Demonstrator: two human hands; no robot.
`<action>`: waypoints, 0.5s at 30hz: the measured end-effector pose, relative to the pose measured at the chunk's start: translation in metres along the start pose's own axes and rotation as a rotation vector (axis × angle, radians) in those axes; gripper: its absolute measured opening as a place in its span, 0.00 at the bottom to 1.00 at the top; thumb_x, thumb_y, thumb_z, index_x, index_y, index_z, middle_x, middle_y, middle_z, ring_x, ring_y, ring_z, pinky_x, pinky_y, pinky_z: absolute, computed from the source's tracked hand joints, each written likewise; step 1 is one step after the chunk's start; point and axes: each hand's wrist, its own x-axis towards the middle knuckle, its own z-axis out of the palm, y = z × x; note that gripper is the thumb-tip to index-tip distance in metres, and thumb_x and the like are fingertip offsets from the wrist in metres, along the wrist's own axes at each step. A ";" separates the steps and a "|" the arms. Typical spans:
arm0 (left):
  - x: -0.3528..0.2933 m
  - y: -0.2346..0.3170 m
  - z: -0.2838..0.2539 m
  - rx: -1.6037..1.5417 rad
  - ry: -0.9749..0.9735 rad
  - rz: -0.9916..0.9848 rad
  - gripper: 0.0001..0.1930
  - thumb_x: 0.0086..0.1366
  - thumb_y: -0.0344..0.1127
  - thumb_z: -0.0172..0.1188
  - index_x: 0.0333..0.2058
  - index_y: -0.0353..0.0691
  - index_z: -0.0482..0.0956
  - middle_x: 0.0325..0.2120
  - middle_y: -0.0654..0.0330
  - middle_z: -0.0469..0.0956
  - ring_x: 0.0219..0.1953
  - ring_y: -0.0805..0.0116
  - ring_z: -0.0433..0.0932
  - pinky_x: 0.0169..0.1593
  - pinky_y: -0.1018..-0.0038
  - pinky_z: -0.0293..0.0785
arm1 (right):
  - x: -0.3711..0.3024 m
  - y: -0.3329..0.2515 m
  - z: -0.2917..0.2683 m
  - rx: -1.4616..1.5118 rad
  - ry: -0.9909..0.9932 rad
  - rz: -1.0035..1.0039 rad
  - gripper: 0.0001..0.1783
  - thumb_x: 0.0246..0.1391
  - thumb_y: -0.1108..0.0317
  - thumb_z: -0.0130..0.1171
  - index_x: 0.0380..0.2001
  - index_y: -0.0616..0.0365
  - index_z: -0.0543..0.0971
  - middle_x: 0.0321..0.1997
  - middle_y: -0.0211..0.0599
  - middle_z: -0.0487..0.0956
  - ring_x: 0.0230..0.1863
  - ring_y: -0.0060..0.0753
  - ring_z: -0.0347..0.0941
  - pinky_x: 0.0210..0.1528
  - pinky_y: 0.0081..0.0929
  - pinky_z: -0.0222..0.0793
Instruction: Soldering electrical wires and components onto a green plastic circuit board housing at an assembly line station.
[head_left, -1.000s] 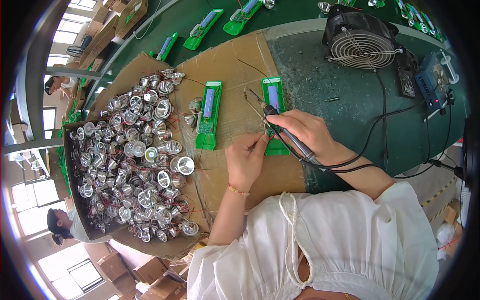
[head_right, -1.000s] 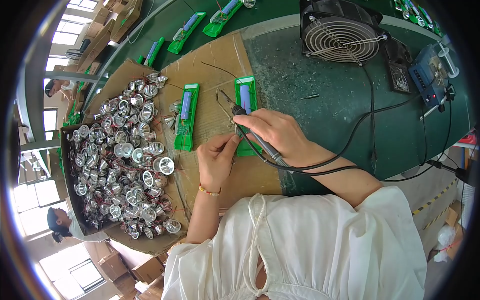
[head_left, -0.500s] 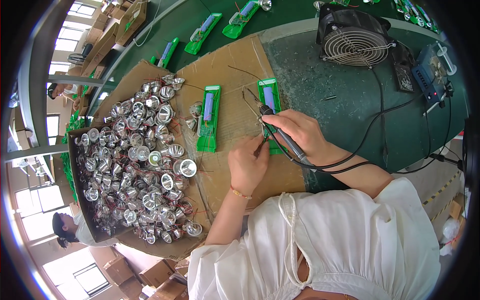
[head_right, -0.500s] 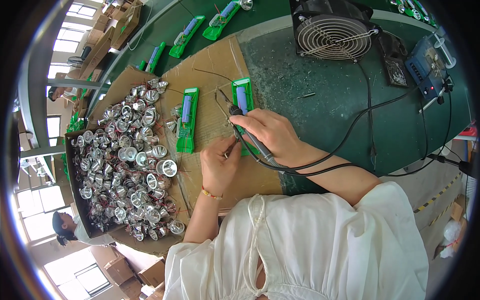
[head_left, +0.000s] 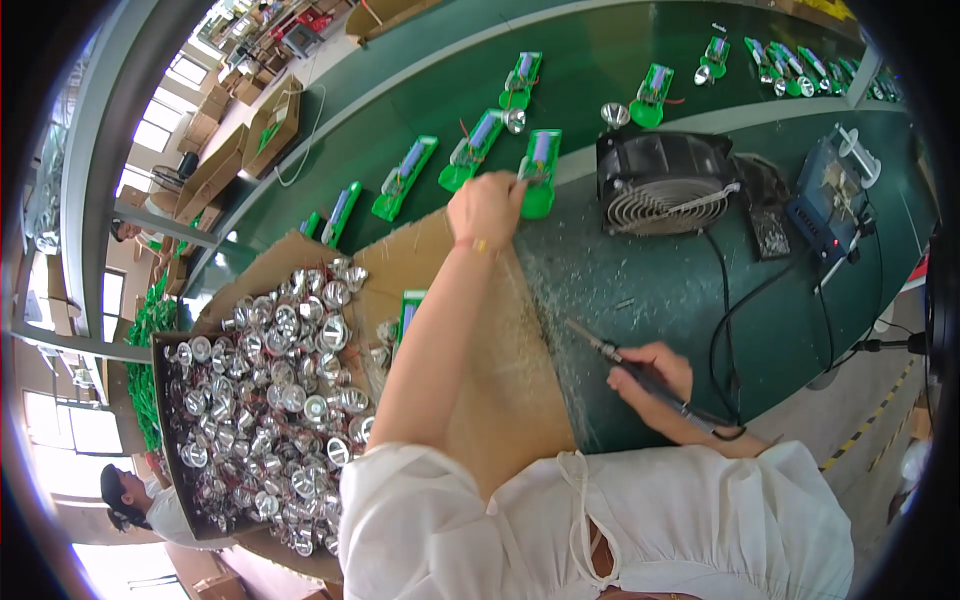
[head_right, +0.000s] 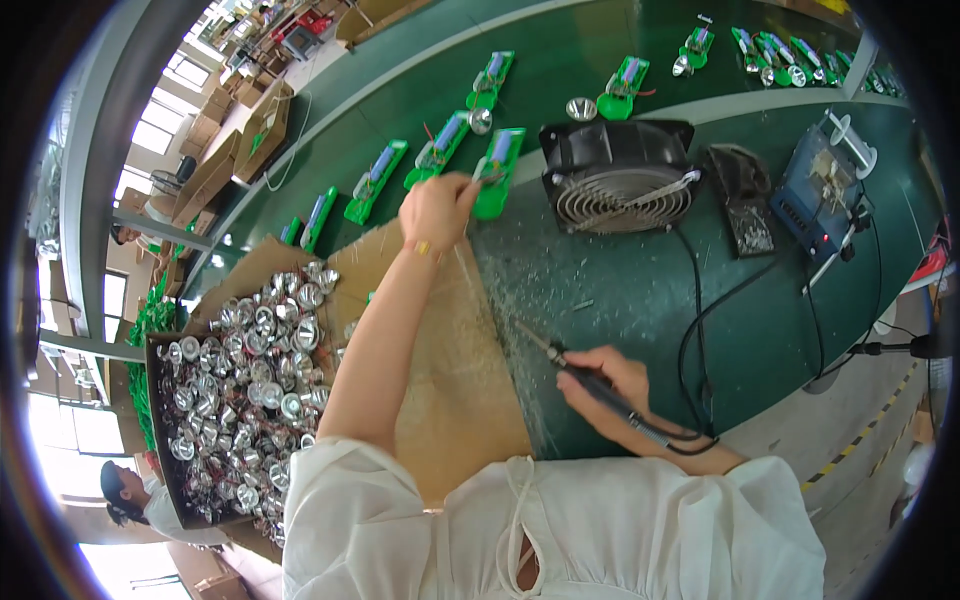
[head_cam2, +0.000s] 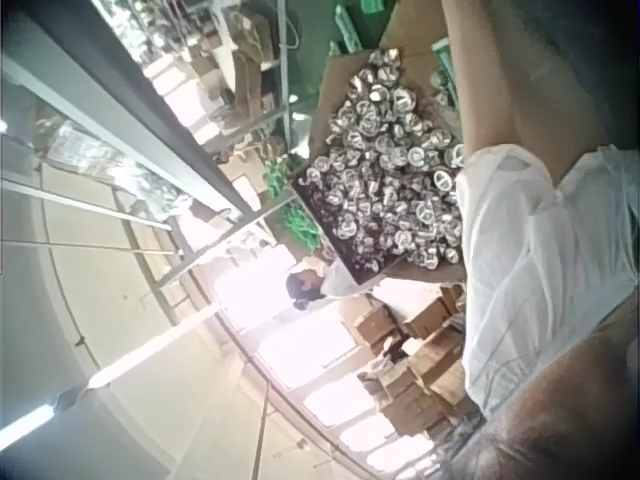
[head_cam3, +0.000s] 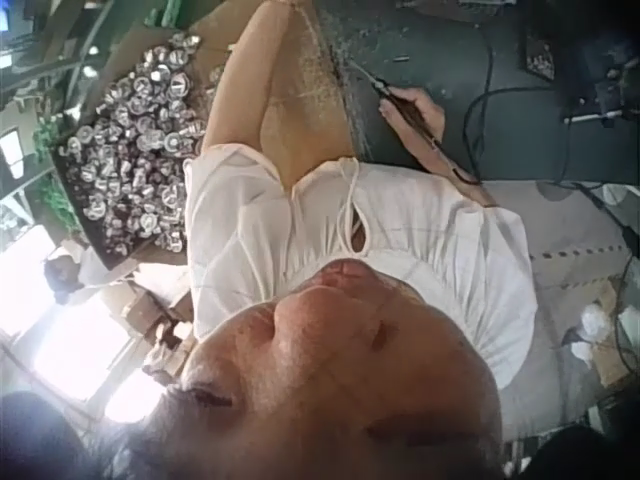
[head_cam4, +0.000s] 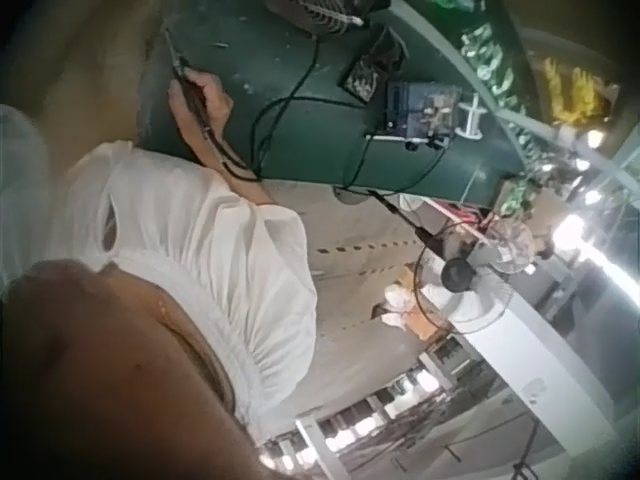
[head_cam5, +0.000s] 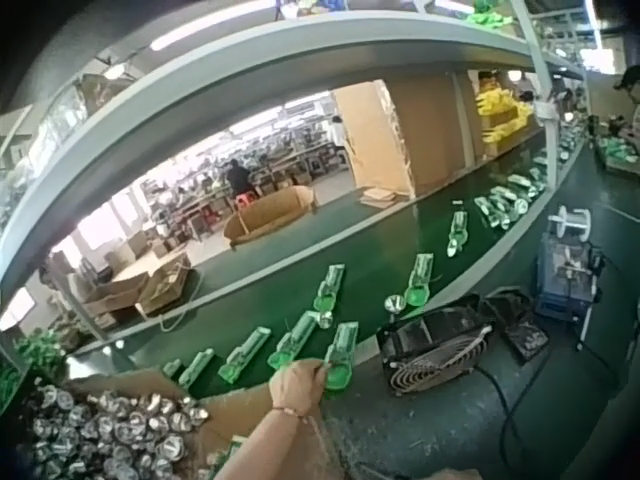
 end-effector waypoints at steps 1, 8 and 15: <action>0.023 0.003 0.003 -0.038 0.106 0.004 0.15 0.55 0.47 0.57 0.33 0.44 0.80 0.29 0.52 0.78 0.35 0.52 0.77 0.38 0.62 0.72 | 0.002 0.005 0.002 -0.031 -0.009 -0.079 0.13 0.46 0.75 0.64 0.36 0.62 0.75 0.22 0.31 0.78 0.21 0.14 0.72 0.23 0.13 0.65; 0.077 -0.073 0.021 0.084 0.131 -0.080 0.29 0.47 0.43 0.60 0.51 0.51 0.69 0.51 0.50 0.65 0.49 0.50 0.69 0.50 0.57 0.67 | 0.011 0.008 0.000 0.037 -0.057 -0.053 0.12 0.45 0.75 0.64 0.35 0.63 0.75 0.21 0.31 0.77 0.20 0.15 0.71 0.22 0.14 0.64; -0.033 -0.051 -0.007 -0.008 0.052 -0.070 0.26 0.52 0.43 0.58 0.50 0.43 0.67 0.39 0.46 0.71 0.41 0.47 0.73 0.44 0.60 0.71 | 0.011 0.004 0.000 0.111 -0.063 0.134 0.11 0.47 0.77 0.62 0.36 0.64 0.74 0.24 0.34 0.79 0.25 0.17 0.74 0.28 0.15 0.69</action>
